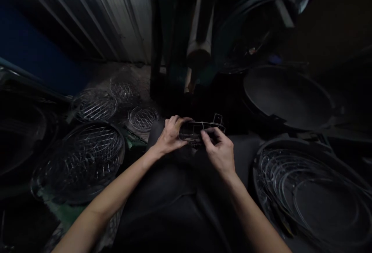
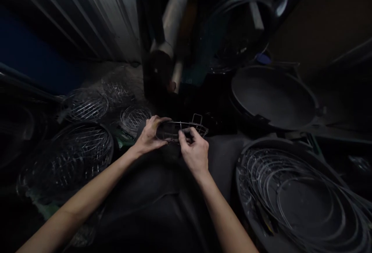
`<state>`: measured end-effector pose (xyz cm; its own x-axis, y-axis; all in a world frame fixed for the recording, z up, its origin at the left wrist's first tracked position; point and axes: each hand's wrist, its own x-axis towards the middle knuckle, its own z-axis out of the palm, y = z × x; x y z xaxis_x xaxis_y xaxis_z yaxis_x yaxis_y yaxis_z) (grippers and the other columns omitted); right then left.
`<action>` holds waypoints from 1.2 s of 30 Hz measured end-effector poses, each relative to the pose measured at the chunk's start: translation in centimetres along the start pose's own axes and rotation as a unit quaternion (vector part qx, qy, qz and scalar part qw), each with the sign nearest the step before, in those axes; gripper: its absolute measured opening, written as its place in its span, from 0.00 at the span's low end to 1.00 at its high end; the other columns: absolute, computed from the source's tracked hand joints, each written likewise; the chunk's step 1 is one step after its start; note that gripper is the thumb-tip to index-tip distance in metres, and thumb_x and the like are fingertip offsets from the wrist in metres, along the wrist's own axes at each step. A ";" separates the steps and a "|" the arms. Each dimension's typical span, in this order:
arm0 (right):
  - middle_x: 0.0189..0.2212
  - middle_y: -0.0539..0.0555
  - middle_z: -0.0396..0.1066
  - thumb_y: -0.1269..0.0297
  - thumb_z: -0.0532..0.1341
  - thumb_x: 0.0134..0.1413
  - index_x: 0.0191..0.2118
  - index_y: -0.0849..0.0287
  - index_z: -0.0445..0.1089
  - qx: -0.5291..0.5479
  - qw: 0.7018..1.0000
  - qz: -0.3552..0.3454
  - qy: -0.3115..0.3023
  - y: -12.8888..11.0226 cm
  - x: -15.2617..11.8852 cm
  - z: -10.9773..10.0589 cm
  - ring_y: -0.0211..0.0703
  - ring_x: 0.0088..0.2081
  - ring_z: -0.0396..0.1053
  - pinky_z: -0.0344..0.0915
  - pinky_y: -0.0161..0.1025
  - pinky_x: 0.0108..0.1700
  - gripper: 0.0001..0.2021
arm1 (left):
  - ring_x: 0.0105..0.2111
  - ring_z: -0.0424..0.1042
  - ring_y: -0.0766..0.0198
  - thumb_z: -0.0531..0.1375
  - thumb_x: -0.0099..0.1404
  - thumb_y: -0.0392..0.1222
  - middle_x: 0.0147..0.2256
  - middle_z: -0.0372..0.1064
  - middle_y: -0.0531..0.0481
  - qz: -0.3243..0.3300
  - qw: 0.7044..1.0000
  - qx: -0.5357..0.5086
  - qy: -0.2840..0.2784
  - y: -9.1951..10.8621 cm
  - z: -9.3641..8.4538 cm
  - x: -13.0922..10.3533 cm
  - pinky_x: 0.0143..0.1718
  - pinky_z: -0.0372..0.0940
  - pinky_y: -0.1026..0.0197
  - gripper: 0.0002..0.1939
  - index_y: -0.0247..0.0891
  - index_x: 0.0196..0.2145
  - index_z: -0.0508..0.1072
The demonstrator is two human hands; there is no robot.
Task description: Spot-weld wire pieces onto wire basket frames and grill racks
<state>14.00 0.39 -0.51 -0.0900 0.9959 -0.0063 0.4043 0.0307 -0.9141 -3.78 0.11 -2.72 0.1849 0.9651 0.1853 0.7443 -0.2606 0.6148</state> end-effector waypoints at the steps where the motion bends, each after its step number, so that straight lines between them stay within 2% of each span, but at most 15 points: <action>1: 0.26 0.49 0.70 0.55 0.58 0.55 0.30 0.58 0.68 -0.012 1.000 -0.017 0.002 -0.6 0.5 0.3 0.39 0.27 0.68 0.63 0.33 0.31 0.12 | 0.45 0.63 0.54 0.66 0.51 0.42 0.44 0.64 0.46 -0.002 1.000 0.003 0.016 -0.2 -0.4 0.3 0.47 0.56 0.53 0.31 0.41 0.52 0.61; 4: 0.24 0.48 0.70 0.56 0.57 0.56 0.30 0.58 0.68 -0.036 0.997 -0.062 0.009 -1.6 2.0 1.1 0.37 0.26 0.67 0.62 0.32 0.31 0.11 | 0.44 0.64 0.55 0.65 0.51 0.42 0.42 0.64 0.47 0.000 0.998 0.006 0.057 -0.9 -1.1 1.1 0.45 0.56 0.54 0.31 0.40 0.52 0.61; 9: 0.24 0.48 0.68 0.59 0.58 0.56 0.29 0.58 0.67 -0.048 0.990 -0.127 0.023 -2.0 3.6 2.3 0.35 0.25 0.65 0.61 0.32 0.30 0.09 | 0.40 0.64 0.57 0.64 0.52 0.40 0.40 0.63 0.47 0.019 0.992 0.011 0.126 -2.1 -1.4 1.9 0.43 0.55 0.55 0.28 0.39 0.51 0.62; 12: 0.22 0.47 0.67 0.59 0.58 0.56 0.29 0.59 0.66 -0.048 0.986 -0.159 0.034 -2.0 4.4 2.7 0.34 0.23 0.63 0.60 0.31 0.28 0.10 | 0.40 0.63 0.57 0.63 0.53 0.41 0.40 0.63 0.47 0.031 0.989 0.016 0.146 -2.7 -1.4 2.3 0.42 0.55 0.55 0.28 0.39 0.52 0.61; 19: 0.22 0.47 0.65 0.60 0.57 0.57 0.28 0.59 0.65 -0.046 0.981 -0.184 0.040 -1.6 6.1 3.1 0.34 0.23 0.61 0.60 0.32 0.28 0.10 | 0.40 0.63 0.56 0.63 0.54 0.42 0.40 0.63 0.46 0.049 0.985 0.019 0.163 -3.9 -1.2 3.8 0.43 0.54 0.54 0.28 0.39 0.52 0.61; 27: 0.23 0.47 0.65 0.59 0.57 0.57 0.30 0.59 0.66 -0.035 0.983 -0.181 0.021 -1.1 7.0 3.2 0.35 0.24 0.61 0.60 0.32 0.28 0.09 | 0.41 0.63 0.56 0.64 0.52 0.41 0.40 0.64 0.46 0.062 0.986 0.027 0.151 -5.1 -1.2 4.8 0.43 0.54 0.54 0.31 0.38 0.53 0.60; 36: 0.22 0.47 0.64 0.60 0.57 0.57 0.30 0.59 0.66 -0.034 0.980 -0.194 0.019 -1.3 7.7 3.2 0.34 0.23 0.60 0.58 0.32 0.27 0.09 | 0.40 0.63 0.56 0.63 0.54 0.42 0.39 0.64 0.47 0.060 0.985 0.028 0.160 -5.2 -1.3 5.6 0.43 0.54 0.54 0.29 0.38 0.52 0.61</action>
<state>9.85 7.75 -0.66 -0.2148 0.9107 0.3528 0.4064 0.4118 -0.8156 -7.42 6.79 -3.88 0.0677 0.8681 0.4917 0.7650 -0.3616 0.5329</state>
